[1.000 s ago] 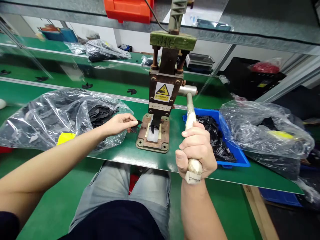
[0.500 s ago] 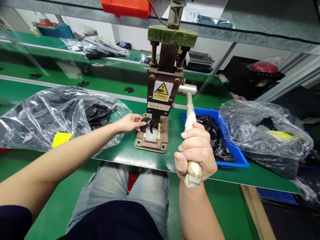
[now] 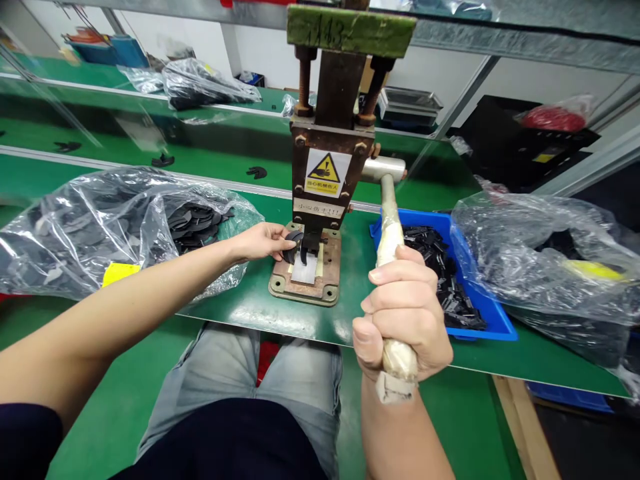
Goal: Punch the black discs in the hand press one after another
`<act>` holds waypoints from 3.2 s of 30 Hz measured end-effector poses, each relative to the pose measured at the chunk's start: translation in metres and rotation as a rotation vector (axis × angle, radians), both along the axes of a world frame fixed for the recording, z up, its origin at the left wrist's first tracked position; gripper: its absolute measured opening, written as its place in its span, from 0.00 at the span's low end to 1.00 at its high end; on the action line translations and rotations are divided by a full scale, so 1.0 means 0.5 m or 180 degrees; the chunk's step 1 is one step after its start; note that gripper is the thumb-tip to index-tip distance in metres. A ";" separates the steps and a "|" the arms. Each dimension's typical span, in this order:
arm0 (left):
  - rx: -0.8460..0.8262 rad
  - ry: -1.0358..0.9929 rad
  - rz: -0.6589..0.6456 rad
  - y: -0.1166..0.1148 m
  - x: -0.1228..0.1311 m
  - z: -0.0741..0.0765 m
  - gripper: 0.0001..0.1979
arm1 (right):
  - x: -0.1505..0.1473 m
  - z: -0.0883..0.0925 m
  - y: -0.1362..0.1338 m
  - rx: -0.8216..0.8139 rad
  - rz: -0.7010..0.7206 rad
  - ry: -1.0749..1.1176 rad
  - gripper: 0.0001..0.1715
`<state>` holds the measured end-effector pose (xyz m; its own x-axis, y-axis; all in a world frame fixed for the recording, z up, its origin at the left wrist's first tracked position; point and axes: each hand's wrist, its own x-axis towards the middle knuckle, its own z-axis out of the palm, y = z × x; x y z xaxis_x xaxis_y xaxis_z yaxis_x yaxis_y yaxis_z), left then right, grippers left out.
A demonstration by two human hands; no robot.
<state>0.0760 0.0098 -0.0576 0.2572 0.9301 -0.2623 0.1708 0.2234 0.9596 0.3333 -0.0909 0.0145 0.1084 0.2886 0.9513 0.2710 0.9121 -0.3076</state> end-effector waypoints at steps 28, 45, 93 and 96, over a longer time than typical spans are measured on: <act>-0.0215 0.0519 -0.0331 0.025 0.004 0.019 0.12 | -0.005 0.021 0.005 0.0065 0.0032 -0.0062 0.16; -0.0944 0.0280 -0.0217 0.010 0.018 0.035 0.12 | -0.017 0.243 0.103 -0.0053 0.0250 -0.0043 0.28; 0.0308 0.0480 -0.0442 -0.256 -0.045 0.104 0.21 | -0.114 -0.185 -0.098 -0.2356 0.0712 -0.1214 0.08; 0.1535 0.1167 -0.0066 -0.272 -0.038 0.113 0.17 | -0.104 -0.176 -0.092 -0.2164 0.0607 -0.1436 0.07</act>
<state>0.0570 -0.1260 -0.0012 0.2492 0.9619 0.1127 0.5091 -0.2291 0.8297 0.2813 -0.1370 -0.0737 -0.3499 0.7898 0.5038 0.3598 0.6098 -0.7062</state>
